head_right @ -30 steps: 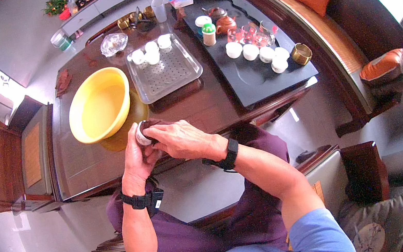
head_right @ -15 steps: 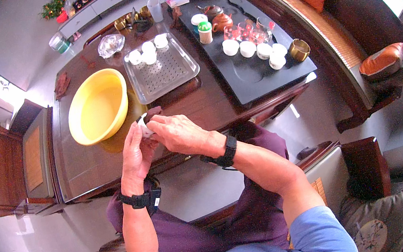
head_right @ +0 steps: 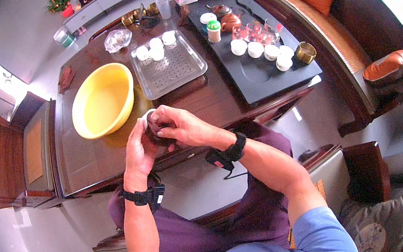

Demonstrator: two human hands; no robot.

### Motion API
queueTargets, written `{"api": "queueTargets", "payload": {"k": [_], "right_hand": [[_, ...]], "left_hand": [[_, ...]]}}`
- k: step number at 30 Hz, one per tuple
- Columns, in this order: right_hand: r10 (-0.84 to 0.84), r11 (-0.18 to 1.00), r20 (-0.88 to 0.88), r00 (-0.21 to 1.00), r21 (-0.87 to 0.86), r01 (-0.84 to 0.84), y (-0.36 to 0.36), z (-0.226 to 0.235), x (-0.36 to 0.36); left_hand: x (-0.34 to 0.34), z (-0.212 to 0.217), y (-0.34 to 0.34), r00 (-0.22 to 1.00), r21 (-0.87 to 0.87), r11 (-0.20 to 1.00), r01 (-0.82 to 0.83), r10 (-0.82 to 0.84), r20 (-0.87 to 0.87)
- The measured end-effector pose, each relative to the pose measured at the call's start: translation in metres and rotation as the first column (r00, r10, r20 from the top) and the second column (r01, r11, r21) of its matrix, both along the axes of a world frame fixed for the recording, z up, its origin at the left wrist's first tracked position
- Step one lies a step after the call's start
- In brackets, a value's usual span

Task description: The person washes white tea cups in a yellow bowl of water, wipes each cup with a brown cloth, and places them onto a metal tray and a black tea tray.

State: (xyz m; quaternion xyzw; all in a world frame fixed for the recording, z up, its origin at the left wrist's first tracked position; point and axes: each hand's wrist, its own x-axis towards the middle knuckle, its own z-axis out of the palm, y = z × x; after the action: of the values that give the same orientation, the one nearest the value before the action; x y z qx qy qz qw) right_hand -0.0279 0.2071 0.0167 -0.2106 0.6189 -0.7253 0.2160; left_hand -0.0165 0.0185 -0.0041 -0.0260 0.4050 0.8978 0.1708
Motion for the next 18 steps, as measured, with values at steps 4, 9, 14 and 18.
{"api": "queueTargets", "payload": {"k": [4,9,14,18], "right_hand": [[-0.178,0.94,-0.254,0.951,0.243,0.241,-0.005,0.008,0.009],[-0.296,0.892,-0.411,0.862,0.203,0.403,-0.009,0.002,0.007],[-0.285,0.906,-0.373,0.883,0.197,0.375,-0.009,0.0,0.005],[-0.33,0.914,-0.215,0.919,0.172,0.368,-0.007,-0.003,0.001]], "left_hand": [[-0.002,-0.014,0.004,0.998,-0.004,0.999,-0.04,0.04,-0.051],[0.004,0.007,0.009,0.998,0.05,0.997,-0.061,0.061,-0.008],[0.0,-0.007,0.0,0.999,-0.012,0.999,-0.039,0.038,-0.016],[0.0,-0.006,0.011,0.962,-0.18,0.971,-0.159,0.112,-0.249]]}}
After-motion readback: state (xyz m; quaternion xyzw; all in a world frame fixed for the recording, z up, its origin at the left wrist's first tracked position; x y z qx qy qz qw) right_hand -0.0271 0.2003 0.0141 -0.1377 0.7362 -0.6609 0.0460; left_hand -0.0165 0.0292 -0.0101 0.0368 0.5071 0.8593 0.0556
